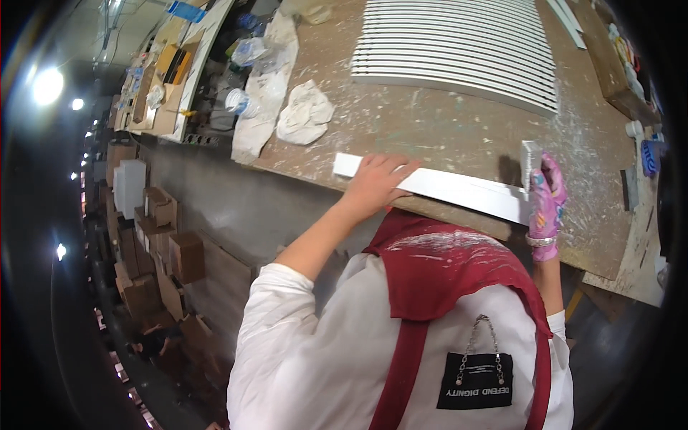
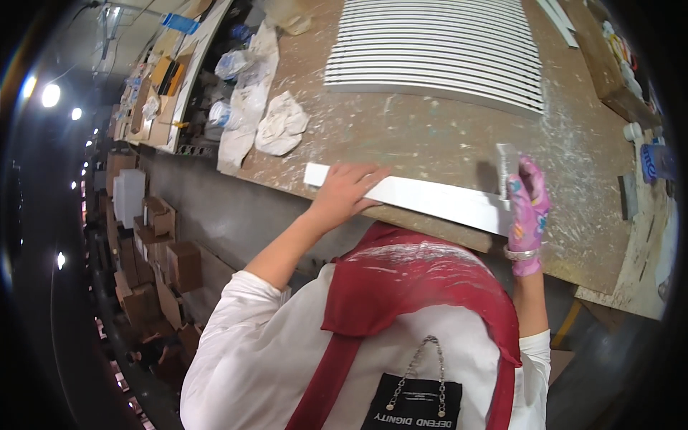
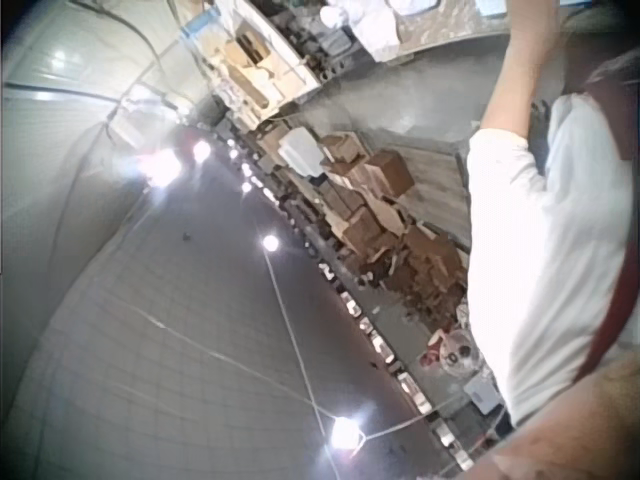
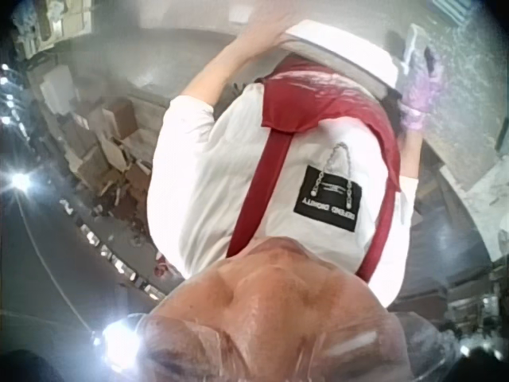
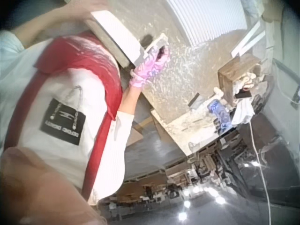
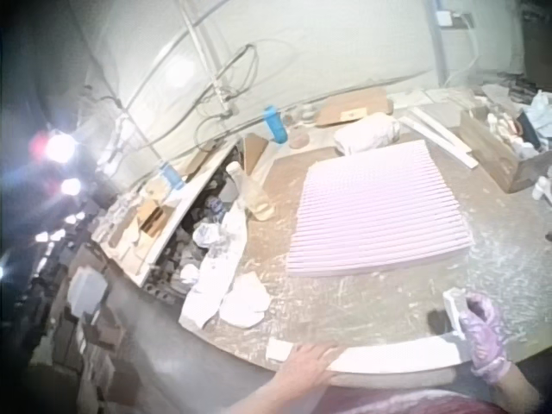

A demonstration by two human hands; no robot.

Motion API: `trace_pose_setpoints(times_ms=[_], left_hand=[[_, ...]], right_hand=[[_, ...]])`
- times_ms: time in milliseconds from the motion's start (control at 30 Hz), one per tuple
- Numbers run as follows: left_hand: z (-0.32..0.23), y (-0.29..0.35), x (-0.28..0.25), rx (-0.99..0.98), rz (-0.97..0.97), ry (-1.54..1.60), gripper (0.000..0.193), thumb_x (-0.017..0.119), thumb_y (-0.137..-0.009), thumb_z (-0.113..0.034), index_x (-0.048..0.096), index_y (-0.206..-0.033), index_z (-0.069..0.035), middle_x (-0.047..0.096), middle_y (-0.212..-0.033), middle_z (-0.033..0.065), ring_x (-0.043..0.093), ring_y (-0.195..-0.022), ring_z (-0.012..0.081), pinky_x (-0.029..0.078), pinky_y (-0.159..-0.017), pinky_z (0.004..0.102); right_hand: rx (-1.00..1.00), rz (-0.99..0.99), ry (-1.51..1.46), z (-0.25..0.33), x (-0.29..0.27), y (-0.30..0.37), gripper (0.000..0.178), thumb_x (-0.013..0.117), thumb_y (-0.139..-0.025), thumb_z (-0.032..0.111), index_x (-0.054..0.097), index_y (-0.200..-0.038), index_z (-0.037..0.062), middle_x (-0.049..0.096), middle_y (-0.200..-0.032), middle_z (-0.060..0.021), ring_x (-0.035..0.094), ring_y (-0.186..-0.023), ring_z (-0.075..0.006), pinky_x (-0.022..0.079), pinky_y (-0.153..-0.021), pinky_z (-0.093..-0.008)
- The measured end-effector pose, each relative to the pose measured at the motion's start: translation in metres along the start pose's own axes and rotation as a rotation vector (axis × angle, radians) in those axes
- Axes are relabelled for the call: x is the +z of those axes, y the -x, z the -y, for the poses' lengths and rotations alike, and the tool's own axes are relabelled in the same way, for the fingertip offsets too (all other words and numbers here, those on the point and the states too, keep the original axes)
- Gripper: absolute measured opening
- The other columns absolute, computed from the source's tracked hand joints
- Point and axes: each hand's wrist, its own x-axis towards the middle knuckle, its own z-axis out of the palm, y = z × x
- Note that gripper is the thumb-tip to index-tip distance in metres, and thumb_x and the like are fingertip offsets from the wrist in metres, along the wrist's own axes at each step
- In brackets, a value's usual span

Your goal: The person sands the edges and surfaces of white wooden slats using a sanding block. The person wipes the dust from the slats and the work surface with a cloth, stacking the finished slats together.

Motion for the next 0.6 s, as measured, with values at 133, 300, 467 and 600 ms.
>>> trace_pose_setpoints(times_ms=[133, 300, 467, 600], left_hand=[[-0.007, -0.002, 0.000, -0.108, 0.097, -0.063, 0.061, 0.068, -0.072, -0.042, 0.053, -0.127, -0.018, 0.056, -0.121, 0.0056, 0.051, -0.109, 0.0247, 0.035, -0.091, 0.0406], [-0.006, -0.027, -0.016, -0.185, 0.271, 0.015, 0.067, 0.068, -0.075, -0.040, 0.045, -0.133, -0.014, 0.047, -0.135, 0.0114, 0.043, -0.125, 0.0296, 0.029, -0.099, 0.0461], [0.003, -0.126, -0.007, -0.084, -0.008, -0.221, 0.076, 0.064, -0.080, -0.043, 0.034, -0.141, -0.008, 0.028, -0.148, 0.0171, 0.029, -0.134, 0.0368, 0.024, -0.104, 0.0547], [0.006, -0.147, 0.023, -0.034, -0.007, -0.314, 0.076, 0.063, -0.081, -0.044, 0.033, -0.141, -0.009, 0.026, -0.149, 0.0146, 0.029, -0.134, 0.0365, 0.027, -0.104, 0.0520]], right_hand=[[-0.052, 0.016, 0.004, -0.003, -0.006, -0.009, 0.037, 0.061, -0.087, 0.014, 0.054, -0.122, 0.0015, 0.056, -0.118, -0.0108, 0.053, -0.107, -0.0190, 0.043, -0.091, -0.0308], [0.059, -0.137, -0.305, 0.016, -0.032, -0.019, 0.040, 0.061, -0.086, 0.011, 0.053, -0.124, 0.0021, 0.057, -0.112, -0.0055, 0.054, -0.099, -0.0140, 0.044, -0.087, -0.0278], [0.119, -0.245, -0.560, 0.019, -0.086, -0.043, 0.037, 0.060, -0.088, 0.005, 0.049, -0.123, 0.0017, 0.055, -0.102, -0.0036, 0.054, -0.094, -0.0122, 0.045, -0.081, -0.0268], [0.110, -0.265, -0.452, 0.026, -0.103, -0.043, 0.038, 0.061, -0.087, 0.006, 0.050, -0.122, -0.0002, 0.056, -0.104, -0.0051, 0.054, -0.096, -0.0120, 0.045, -0.083, -0.0274]])
